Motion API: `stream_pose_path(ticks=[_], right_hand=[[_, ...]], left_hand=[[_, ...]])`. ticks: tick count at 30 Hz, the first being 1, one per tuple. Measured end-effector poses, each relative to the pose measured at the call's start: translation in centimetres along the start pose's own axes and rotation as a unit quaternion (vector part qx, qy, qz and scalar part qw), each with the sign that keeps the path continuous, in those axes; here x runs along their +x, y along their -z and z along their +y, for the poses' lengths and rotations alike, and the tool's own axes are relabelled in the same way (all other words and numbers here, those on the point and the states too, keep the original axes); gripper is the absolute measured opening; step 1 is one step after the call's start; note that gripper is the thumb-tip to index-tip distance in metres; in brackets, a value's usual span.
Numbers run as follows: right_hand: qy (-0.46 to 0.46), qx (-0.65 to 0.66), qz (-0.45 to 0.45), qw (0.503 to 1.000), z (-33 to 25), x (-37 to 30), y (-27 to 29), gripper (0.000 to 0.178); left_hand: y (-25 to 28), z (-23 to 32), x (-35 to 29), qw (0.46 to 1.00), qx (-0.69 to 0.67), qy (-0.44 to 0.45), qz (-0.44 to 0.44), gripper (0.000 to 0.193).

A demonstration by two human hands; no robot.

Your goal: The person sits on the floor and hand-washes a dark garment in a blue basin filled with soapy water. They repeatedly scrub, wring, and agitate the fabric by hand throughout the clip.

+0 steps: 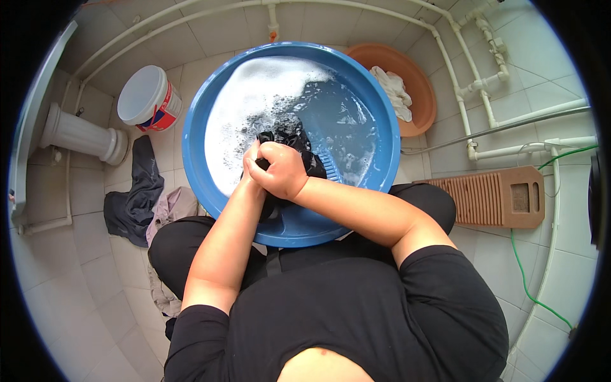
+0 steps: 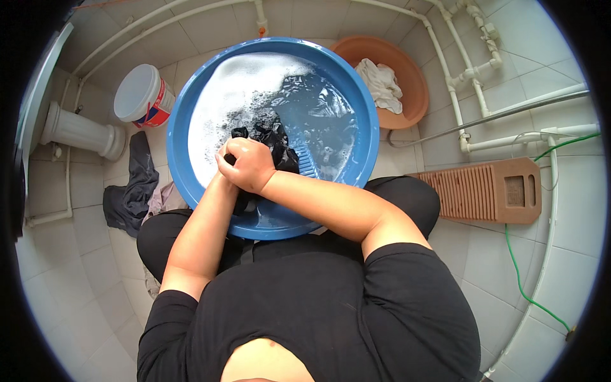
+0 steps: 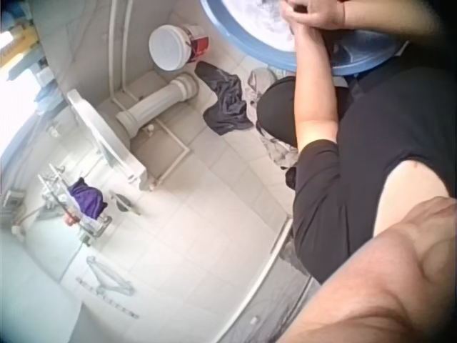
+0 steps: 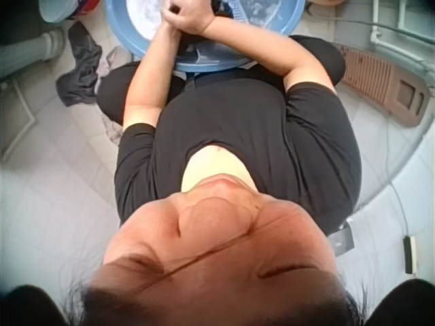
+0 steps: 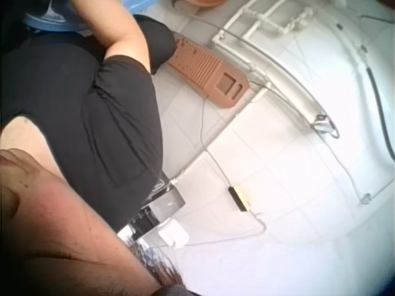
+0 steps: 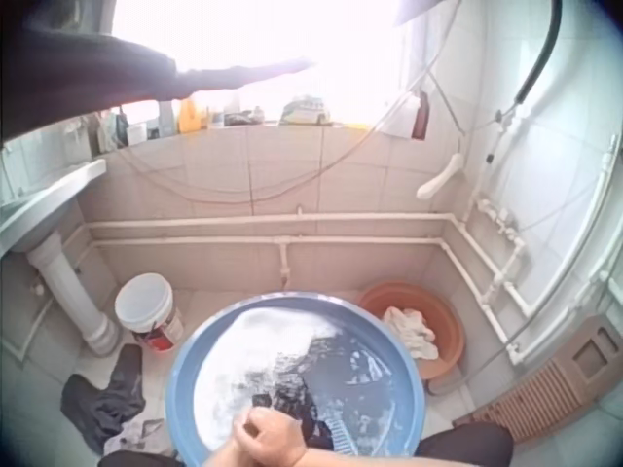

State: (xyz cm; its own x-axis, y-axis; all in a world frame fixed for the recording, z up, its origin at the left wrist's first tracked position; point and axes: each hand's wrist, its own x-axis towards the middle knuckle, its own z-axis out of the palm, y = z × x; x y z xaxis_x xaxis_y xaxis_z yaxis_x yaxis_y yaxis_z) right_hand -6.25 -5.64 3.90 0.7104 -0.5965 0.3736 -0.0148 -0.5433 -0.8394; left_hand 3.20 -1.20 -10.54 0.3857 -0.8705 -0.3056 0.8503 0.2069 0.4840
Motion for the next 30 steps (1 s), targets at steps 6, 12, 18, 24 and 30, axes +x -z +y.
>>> stream_pose_path(ticks=[6, 12, 18, 24, 30], right_hand=[[-0.208, -0.225, 0.000, 0.952, 10.4, 5.4, 3.8, 0.040], [-0.308, -0.172, -0.102, 0.930, 19.8, 2.7, 9.2, 0.062], [-0.428, -0.294, -0.085, 0.851, 18.5, 2.8, 9.6, 0.085], [-0.066, -0.060, 0.035, 0.995, 9.3, 2.5, 3.9, 0.036], [0.147, -0.056, -0.076, 0.985, -2.5, -0.9, 1.2, 0.017]], left_hand=[[-7.5, 1.6, -1.2, 0.982, 0.084, 0.032, 0.168, 0.034], [-6.1, 2.3, -0.1, 0.976, -0.050, 0.042, 0.207, 0.040], [-7.5, 2.8, -0.7, 0.988, -0.037, 0.048, 0.145, 0.045], [-7.1, 2.6, -0.3, 0.990, -0.023, -0.024, 0.140, 0.042], [-7.4, 3.8, -2.1, 0.998, -0.023, 0.051, 0.026, 0.036]])
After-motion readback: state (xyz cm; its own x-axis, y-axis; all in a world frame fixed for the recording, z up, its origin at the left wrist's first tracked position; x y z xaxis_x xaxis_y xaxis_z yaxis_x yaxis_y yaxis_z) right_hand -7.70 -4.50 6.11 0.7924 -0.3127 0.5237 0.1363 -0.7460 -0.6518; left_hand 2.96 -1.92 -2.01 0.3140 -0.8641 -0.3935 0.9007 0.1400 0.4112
